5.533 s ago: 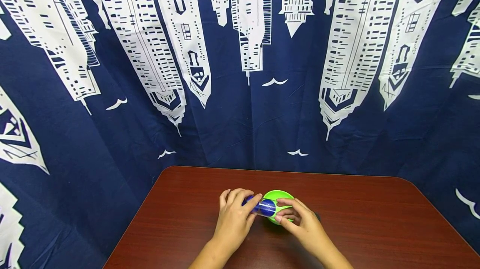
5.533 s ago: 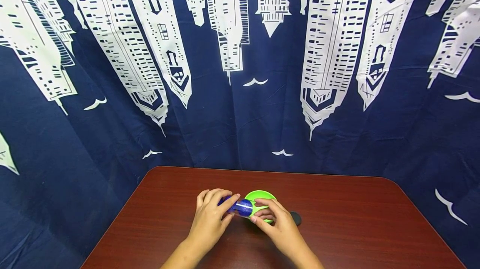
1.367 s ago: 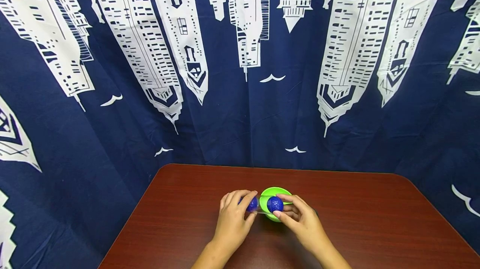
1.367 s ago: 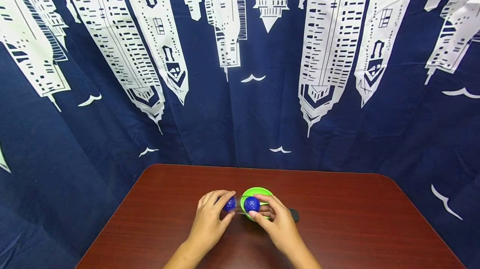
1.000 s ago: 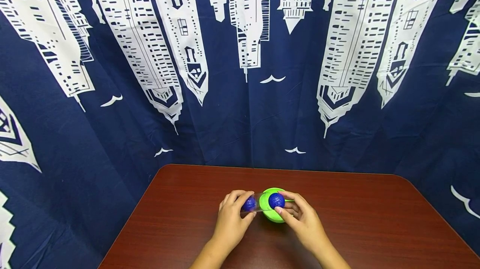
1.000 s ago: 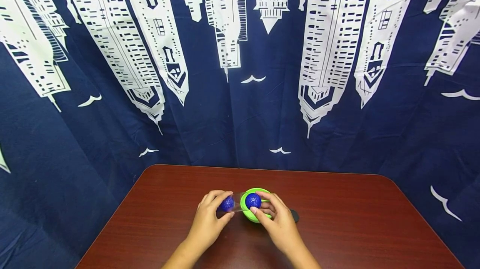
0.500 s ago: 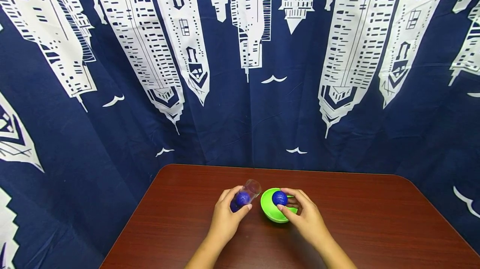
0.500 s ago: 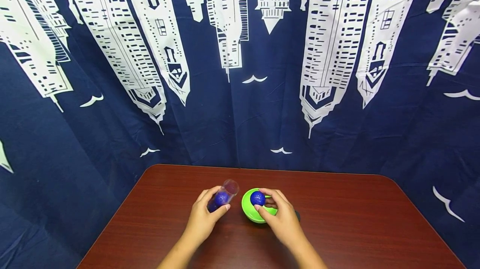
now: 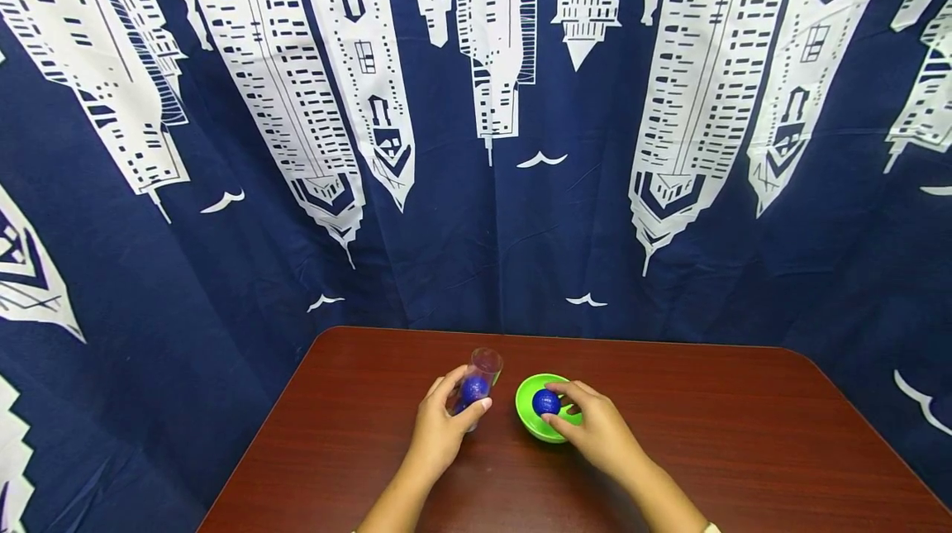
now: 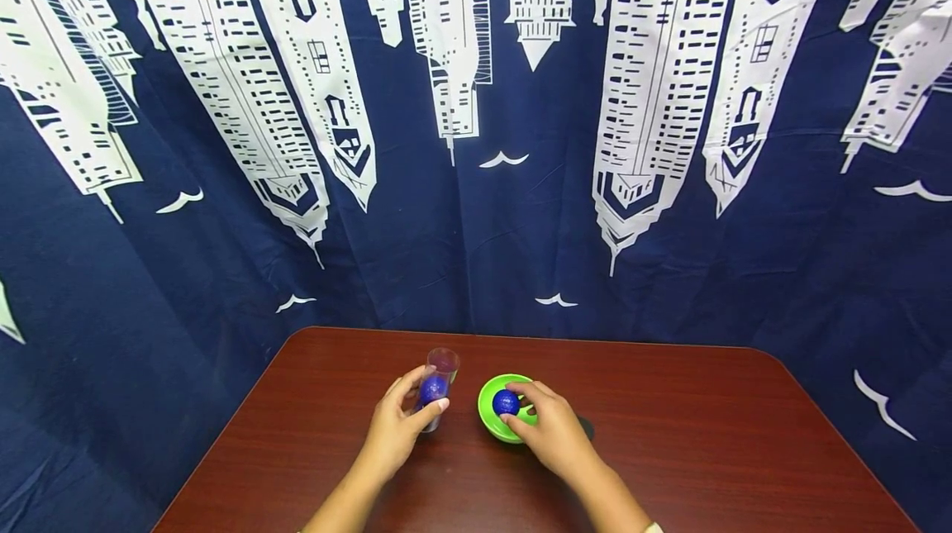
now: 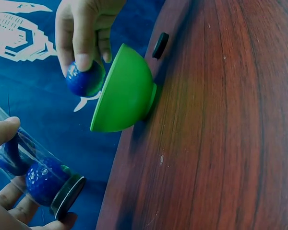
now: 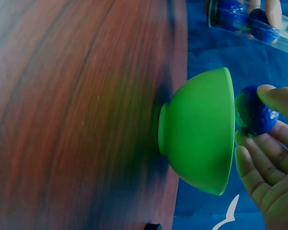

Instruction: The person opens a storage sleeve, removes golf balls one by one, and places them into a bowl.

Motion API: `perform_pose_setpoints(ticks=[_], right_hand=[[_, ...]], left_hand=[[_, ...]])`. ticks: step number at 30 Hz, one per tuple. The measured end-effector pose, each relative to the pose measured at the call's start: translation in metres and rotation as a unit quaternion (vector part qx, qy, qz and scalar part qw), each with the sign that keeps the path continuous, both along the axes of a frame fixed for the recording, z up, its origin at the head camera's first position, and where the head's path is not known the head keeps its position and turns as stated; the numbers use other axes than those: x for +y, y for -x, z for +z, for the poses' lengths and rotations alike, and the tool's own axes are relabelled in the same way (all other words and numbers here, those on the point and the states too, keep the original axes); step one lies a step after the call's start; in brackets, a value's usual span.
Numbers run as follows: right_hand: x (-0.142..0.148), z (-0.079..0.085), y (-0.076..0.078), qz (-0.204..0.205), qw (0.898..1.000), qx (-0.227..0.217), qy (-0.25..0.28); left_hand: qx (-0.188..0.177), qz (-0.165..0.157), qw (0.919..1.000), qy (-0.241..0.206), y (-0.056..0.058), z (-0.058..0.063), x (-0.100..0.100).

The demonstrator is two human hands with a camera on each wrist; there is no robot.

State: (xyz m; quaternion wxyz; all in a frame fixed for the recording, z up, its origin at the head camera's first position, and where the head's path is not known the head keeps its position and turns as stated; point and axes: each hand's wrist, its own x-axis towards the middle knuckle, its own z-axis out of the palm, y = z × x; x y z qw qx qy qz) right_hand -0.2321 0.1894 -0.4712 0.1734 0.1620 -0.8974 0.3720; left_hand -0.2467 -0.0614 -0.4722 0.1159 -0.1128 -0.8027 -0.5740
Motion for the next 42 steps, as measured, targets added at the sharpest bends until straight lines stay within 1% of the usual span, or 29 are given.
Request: perform_pose_setpoints(ticks=[5,8,14,20,23,26,29,36,42], right_hand=[[-0.002,-0.002,0.005,0.003,0.997,0.008,-0.07],[-0.003,-0.003,0.009,0.0,0.995,0.013,-0.099],[-0.004,-0.004,0.014,-0.003,0.993,-0.006,-0.122],[-0.004,-0.003,0.018,0.013,0.987,-0.037,-0.156],[-0.004,-0.002,0.02,0.023,0.984,-0.039,-0.175],[-0.004,-0.002,0.023,0.031,0.981,-0.038,-0.187],[-0.005,-0.001,0.025,0.033,0.98,-0.046,-0.193],[-0.007,0.003,0.026,0.037,0.979,-0.066,-0.188],[-0.006,0.001,0.027,0.039,0.979,-0.064,-0.19]], left_hand=[[-0.008,0.002,1.0,-0.003,-0.001,-0.001,-0.001],[-0.01,0.005,0.9999,-0.006,-0.001,-0.002,-0.001],[-0.012,0.009,0.9999,-0.008,0.0,-0.006,-0.003],[-0.023,0.009,0.9996,-0.016,0.001,-0.009,-0.004],[-0.027,0.007,0.9994,-0.022,0.002,-0.01,-0.004],[-0.032,0.008,0.9992,-0.025,0.003,-0.011,-0.004],[-0.034,0.01,0.9991,-0.024,0.003,-0.01,-0.003],[-0.041,0.01,0.9988,-0.025,0.002,-0.01,-0.003],[-0.039,0.015,0.9988,-0.026,0.002,-0.011,-0.003]])
